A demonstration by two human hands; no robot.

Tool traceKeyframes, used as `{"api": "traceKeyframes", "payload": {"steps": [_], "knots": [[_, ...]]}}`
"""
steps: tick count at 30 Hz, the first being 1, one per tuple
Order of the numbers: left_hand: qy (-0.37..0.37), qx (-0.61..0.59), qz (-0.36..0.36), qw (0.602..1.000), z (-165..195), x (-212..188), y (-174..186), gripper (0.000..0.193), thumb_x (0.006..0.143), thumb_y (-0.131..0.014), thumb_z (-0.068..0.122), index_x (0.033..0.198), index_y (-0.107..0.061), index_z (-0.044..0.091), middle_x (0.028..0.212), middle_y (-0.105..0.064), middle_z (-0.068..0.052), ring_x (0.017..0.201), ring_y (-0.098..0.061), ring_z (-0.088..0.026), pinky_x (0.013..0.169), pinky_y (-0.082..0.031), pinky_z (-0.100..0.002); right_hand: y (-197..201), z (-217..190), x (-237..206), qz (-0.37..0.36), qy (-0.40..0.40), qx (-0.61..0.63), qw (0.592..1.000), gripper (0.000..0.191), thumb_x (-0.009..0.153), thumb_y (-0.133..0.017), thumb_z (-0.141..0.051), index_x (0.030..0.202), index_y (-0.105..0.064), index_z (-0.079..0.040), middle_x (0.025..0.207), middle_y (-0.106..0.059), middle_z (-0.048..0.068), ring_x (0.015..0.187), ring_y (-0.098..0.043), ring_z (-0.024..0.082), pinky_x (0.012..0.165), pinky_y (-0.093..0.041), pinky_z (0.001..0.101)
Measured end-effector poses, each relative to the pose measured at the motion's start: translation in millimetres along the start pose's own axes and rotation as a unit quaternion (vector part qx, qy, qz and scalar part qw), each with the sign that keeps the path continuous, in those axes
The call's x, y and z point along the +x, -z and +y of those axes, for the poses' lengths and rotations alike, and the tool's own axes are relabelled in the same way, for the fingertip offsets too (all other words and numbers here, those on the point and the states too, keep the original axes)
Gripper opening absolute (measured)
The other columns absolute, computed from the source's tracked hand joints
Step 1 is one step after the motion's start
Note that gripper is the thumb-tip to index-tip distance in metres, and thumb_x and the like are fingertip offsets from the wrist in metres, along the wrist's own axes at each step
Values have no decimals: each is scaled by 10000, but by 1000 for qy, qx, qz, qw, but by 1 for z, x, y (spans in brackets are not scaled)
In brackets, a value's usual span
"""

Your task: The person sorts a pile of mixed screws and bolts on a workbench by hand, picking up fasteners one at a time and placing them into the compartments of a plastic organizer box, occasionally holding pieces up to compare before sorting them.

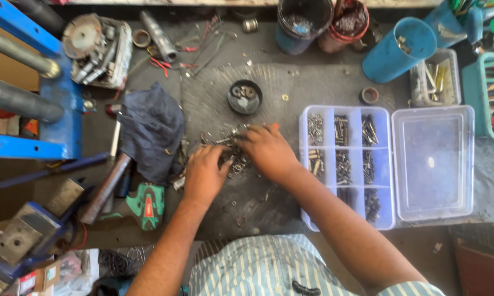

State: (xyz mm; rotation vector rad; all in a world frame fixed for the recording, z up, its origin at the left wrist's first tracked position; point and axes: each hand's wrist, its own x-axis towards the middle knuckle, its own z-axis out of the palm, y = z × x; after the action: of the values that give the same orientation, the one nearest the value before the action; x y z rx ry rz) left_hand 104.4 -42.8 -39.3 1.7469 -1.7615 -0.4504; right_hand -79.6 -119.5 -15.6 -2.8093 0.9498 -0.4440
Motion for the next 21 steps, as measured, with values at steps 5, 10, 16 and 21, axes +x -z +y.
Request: {"api": "traceKeyframes", "payload": {"steps": [5, 10, 16, 21], "knots": [[34, -191, 27, 981, -16, -3, 17, 257, 832, -778, 32, 1076, -713, 82, 1033, -718, -96, 918, -739, -255, 812, -580, -349, 1, -10, -2, -77, -37, -55, 995, 223, 851, -700, -189, 1065, -763, -177, 1218, -652, 39, 1210, -573, 259, 1029, -415, 451], [158, -557, 10, 816, -17, 13, 23, 239, 943, -673, 4, 1180, -676, 35, 1073, -720, -141, 985, -724, -256, 904, -577, -324, 17, -12, -11, -65, -125, 32, 990, 211, 803, -785, -269, 977, -751, -156, 1079, -672, 70, 1118, -609, 298, 984, -461, 435], [-45, -70, -46, 995, 4, 19, 20, 222, 898, -691, 95, 1108, -689, 23, 1026, -623, -199, 995, -623, -399, 870, -500, -472, 23, -13, -17, -43, -193, 62, 978, 326, 793, -781, -263, 1081, -726, -120, 1000, -719, 120, 973, -676, 359, 894, -485, 480], [-75, 43, -59, 995, 17, 14, 13, 185, 880, -713, 187, 966, -650, 35, 985, -610, -165, 984, -625, -380, 837, -496, -502, 23, -23, -17, -25, -220, 36, 975, 264, 882, -736, -302, 1103, -747, -159, 1020, -670, 102, 1019, -634, 337, 905, -479, 466]]}}
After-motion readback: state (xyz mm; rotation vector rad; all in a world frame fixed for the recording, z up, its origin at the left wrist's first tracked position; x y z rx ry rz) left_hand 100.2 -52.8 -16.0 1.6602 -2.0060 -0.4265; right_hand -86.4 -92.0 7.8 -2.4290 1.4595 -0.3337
